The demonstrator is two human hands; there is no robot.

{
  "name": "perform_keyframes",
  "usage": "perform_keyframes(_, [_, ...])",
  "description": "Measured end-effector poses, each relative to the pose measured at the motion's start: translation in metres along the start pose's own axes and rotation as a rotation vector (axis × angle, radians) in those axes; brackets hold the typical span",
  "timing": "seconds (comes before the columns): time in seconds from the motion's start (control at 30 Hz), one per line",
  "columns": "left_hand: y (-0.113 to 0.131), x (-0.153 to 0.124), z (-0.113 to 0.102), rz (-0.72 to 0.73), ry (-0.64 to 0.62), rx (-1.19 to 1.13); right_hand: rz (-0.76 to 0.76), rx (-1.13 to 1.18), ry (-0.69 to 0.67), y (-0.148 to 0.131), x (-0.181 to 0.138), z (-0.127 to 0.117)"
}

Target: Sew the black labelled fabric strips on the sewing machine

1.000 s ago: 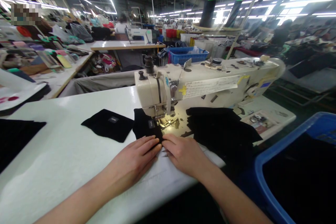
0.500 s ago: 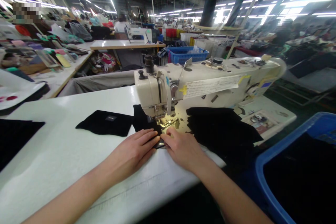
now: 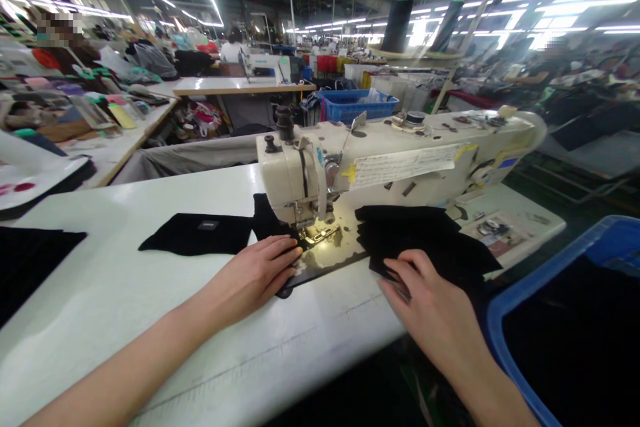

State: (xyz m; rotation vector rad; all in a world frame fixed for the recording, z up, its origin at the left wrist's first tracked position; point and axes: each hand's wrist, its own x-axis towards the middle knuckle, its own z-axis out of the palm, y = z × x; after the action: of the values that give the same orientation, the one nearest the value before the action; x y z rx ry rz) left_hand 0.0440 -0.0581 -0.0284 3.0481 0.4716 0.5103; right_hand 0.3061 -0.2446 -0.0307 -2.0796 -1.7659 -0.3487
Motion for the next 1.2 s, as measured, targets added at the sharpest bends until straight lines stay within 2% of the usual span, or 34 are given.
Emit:
perform_keyframes(0.2, [-0.006, 0.004, -0.001, -0.009, -0.008, -0.001, -0.017, -0.044, 0.003, 0.013, -0.006, 0.001])
perform_keyframes(0.67, [-0.016, 0.01, -0.002, -0.039, -0.009, -0.097, -0.025, 0.033, 0.043, 0.015, -0.001, -0.001])
perform_keyframes(0.97, [-0.017, 0.008, -0.002, -0.032, -0.036, -0.067, 0.029, 0.172, 0.038, 0.022, -0.006, -0.003])
perform_keyframes(1.07, [-0.018, 0.006, 0.002, -0.048, -0.016, -0.048, 0.07, 0.226, 0.14, 0.02, -0.005, -0.009])
perform_keyframes(1.2, [-0.022, 0.003, 0.011, -0.061, 0.052, -0.037, 0.067, 0.224, 0.509, 0.015, 0.0, -0.027])
